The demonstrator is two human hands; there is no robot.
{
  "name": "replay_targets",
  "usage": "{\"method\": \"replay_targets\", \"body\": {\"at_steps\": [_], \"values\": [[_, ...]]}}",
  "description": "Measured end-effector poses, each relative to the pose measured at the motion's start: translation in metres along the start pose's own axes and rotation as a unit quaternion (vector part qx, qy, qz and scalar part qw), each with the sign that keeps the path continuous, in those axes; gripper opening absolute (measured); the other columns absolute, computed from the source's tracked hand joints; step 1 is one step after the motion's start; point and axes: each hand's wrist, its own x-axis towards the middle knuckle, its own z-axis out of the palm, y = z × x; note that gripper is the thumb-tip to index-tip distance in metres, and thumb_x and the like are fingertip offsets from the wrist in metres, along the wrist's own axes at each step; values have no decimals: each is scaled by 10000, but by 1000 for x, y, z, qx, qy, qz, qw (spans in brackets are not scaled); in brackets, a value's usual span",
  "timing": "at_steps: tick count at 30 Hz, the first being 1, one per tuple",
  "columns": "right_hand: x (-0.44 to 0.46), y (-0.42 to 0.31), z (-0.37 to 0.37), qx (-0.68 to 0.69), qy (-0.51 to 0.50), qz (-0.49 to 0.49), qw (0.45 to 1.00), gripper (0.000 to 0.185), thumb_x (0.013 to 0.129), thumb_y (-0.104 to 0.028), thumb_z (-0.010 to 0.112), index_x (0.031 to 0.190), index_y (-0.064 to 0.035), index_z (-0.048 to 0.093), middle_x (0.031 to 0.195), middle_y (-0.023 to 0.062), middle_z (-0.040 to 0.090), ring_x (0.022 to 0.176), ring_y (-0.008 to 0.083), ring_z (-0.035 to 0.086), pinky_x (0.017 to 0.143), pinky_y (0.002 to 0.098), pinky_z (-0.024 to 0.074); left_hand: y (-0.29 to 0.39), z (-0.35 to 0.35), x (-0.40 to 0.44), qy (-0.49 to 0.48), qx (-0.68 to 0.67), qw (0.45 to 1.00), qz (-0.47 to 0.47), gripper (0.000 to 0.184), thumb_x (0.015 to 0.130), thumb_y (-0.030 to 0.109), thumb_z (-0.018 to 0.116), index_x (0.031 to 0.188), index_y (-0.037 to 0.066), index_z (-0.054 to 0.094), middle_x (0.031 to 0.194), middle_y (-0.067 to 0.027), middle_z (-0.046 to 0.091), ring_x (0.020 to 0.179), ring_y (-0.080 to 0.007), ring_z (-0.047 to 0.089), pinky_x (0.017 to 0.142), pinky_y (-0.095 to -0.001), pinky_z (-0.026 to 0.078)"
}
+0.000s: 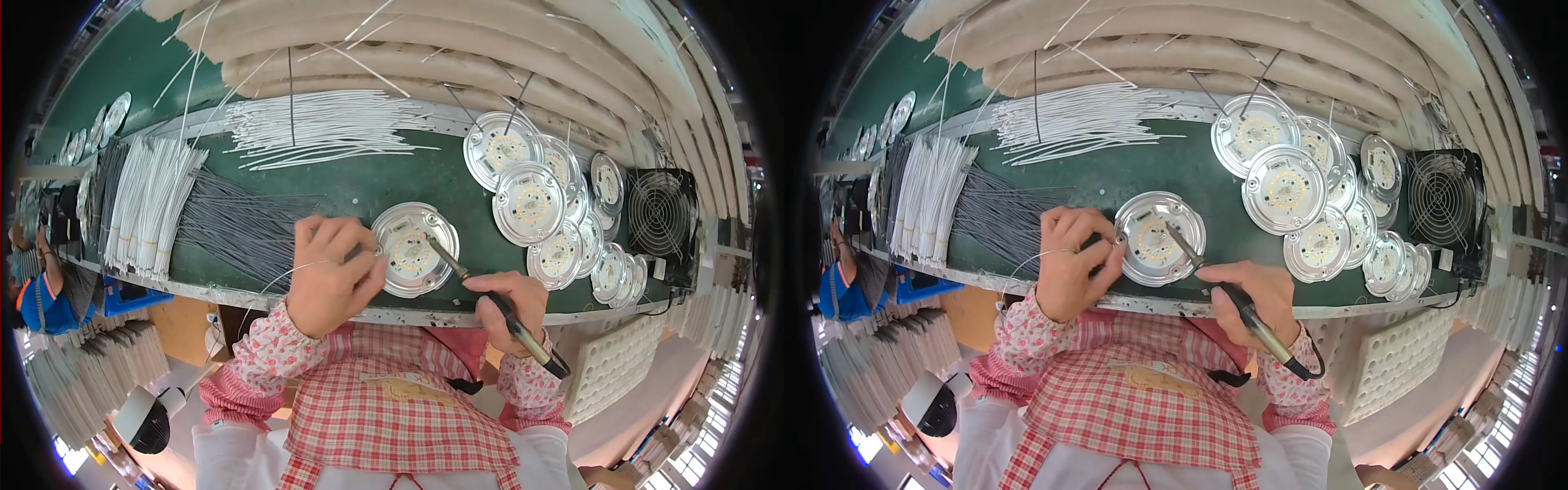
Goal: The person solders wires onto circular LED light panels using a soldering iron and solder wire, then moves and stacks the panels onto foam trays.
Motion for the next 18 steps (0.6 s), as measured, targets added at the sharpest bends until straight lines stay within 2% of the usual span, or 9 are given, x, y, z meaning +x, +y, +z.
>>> {"method": "replay_targets", "body": {"at_steps": [5,11,14,18], "values": [[9,-1,2,-5,-58,-40,998,194,816,-87,663,985,-9,719,766,138,696,585,249,653,538,329,503,-1,14,-5,-8,-60,998,19,157,722,38,753,689,55,601,949,-31,627,965,-246,626,874,-424,426],[17,-6,-4,-35,-103,-44,993,245,771,-40,671,1008,-6,724,684,97,638,554,243,602,521,350,476,-4,15,-3,-27,-65,997,27,154,736,73,759,690,48,614,976,-41,624,984,-254,620,885,-425,425],[22,-3,-3,-34,-75,-69,994,232,720,-70,660,928,-20,750,580,72,579,458,211,544,440,327,411,-5,18,-2,-27,-57,997,36,138,760,115,757,705,58,643,953,-29,614,963,-233,605,881,-422,423],[22,-2,-4,-38,-83,-74,993,267,694,-56,669,944,-42,762,583,60,577,478,205,543,447,323,397,-4,18,0,-32,-37,998,38,139,788,144,750,724,64,656,942,-25,608,959,-224,590,872,-416,421]]}}
